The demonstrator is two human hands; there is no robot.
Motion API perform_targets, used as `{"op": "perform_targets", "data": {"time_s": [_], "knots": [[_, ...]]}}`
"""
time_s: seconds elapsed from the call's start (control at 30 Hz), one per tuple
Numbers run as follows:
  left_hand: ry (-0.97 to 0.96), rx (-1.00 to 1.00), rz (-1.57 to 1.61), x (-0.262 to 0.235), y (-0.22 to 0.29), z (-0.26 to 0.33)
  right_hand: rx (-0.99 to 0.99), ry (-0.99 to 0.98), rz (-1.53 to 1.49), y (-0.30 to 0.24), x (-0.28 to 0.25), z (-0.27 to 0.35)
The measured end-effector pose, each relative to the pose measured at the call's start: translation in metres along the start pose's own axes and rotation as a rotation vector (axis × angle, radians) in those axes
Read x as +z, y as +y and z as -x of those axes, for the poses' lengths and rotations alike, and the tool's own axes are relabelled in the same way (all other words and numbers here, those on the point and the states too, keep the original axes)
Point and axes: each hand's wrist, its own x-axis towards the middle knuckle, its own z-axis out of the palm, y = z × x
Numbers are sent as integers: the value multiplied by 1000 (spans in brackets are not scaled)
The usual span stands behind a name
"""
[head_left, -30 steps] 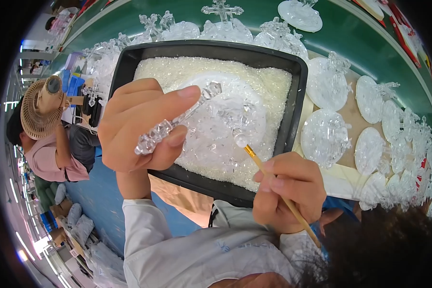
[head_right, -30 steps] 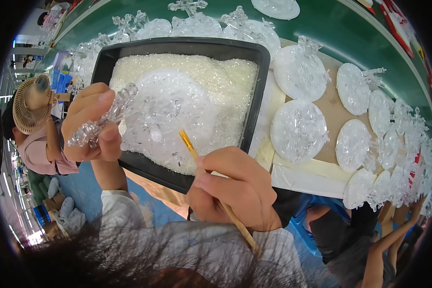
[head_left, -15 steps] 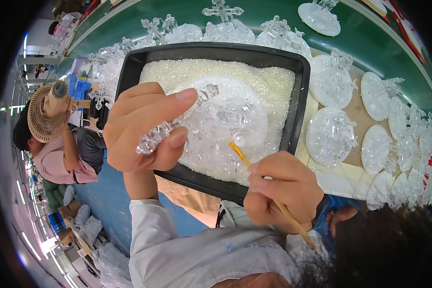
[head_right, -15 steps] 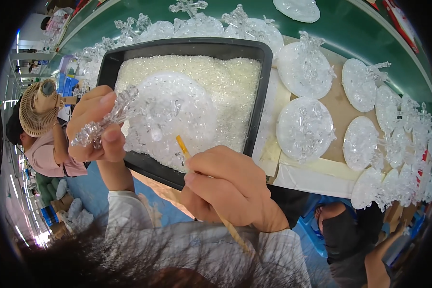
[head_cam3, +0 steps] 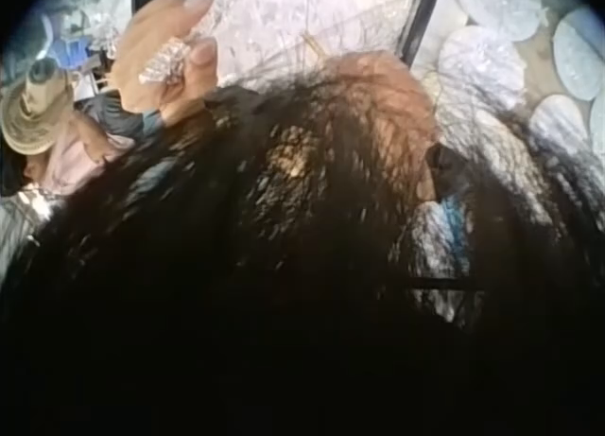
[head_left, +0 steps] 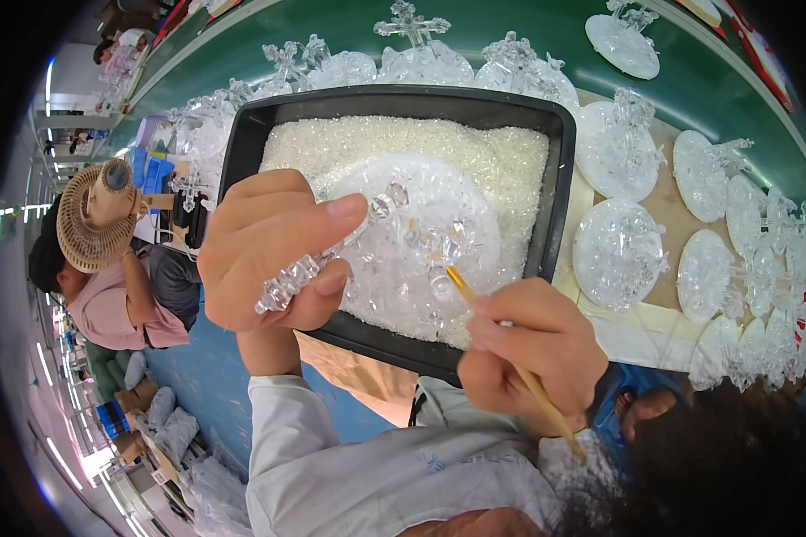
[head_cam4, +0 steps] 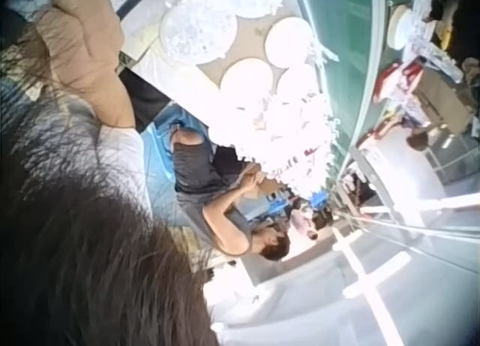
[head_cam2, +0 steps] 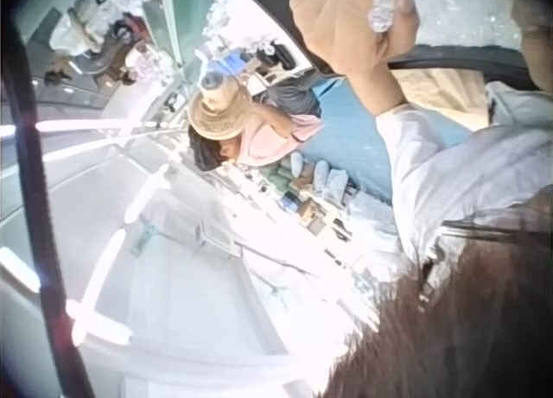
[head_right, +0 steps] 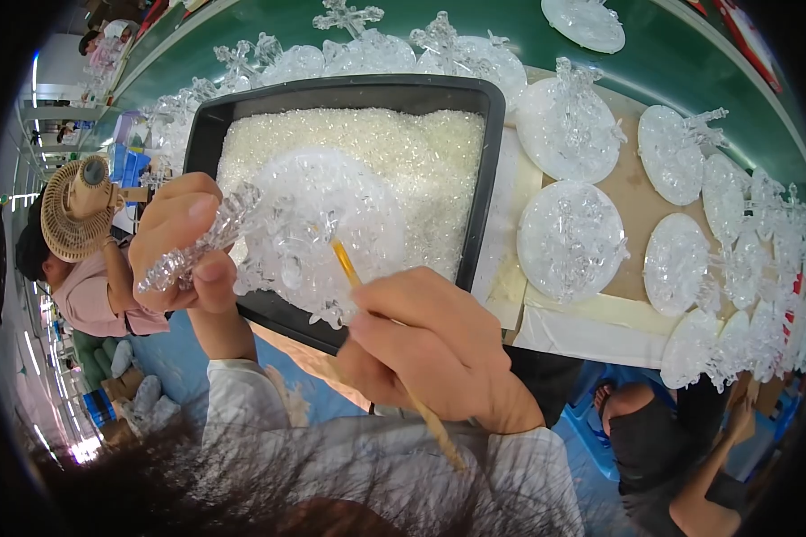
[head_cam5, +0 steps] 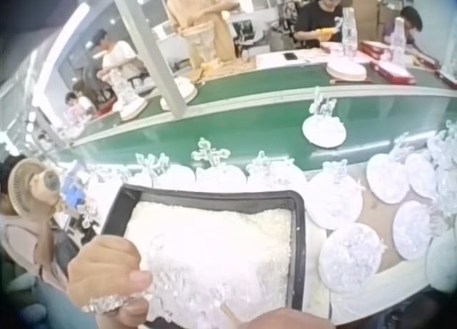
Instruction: Applying adhesive and small decorative particles to clear ornaments using a brush on an assembly line.
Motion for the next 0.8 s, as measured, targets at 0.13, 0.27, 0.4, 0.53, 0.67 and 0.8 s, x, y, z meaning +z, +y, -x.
{"op": "perform_targets", "data": {"time_s": [0.13, 0.27, 0.4, 0.53, 0.67, 0.8], "knots": [[71, 18, -64, 6, 0, 1, 12, -6, -45, 2, -1, 2], [49, -23, -55, 3, 2, 0, 25, -67, 9, -5, -9, 5], [51, 10, -98, 2, -1, 1, 21, 72, 52, -9, -1, 12], [23, 2, -76, 0, -1, 0, 41, 6, 46, -7, -3, 10], [7, 13, -90, -3, -3, 4, 29, 3, -14, -10, -7, 15], [97, 77, -109, -2, -7, 11, 28, 23, -24, -6, -5, 16]]}}
